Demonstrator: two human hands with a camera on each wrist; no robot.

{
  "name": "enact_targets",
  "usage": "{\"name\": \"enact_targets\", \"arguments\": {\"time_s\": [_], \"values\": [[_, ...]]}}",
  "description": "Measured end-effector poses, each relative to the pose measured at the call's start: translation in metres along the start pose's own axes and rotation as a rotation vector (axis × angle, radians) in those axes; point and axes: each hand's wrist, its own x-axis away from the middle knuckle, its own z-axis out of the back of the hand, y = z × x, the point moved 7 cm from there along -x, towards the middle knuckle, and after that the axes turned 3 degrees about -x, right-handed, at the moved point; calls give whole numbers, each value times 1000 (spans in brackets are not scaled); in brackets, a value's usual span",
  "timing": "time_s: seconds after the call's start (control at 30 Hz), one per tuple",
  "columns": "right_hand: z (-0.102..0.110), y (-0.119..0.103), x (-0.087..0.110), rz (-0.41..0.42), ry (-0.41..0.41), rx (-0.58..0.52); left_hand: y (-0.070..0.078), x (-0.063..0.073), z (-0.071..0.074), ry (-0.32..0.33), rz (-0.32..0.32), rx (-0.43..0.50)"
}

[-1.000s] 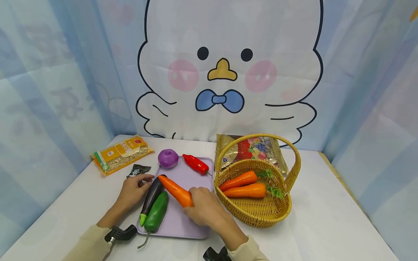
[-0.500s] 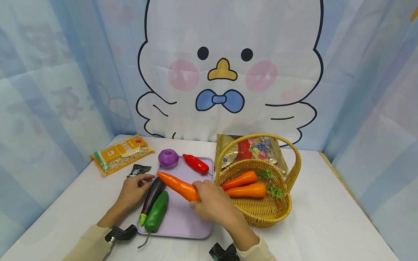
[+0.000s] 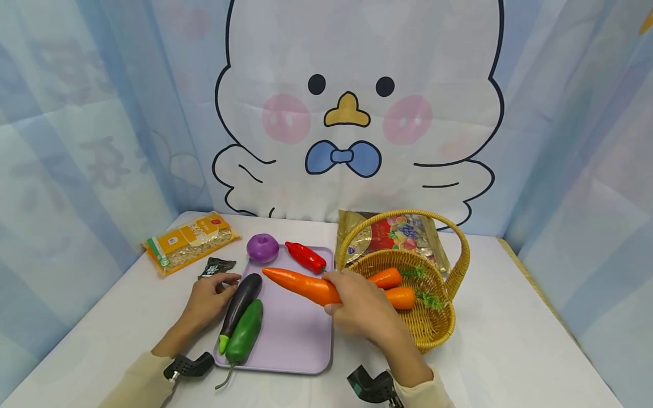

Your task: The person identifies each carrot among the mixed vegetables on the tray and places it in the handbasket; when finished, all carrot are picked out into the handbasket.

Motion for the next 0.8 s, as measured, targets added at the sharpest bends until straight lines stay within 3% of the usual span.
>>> {"name": "enact_targets", "arguments": {"time_s": [0.8], "values": [[42,40,13,31,-16,6,0,0,0,-3,-3,4]]}}
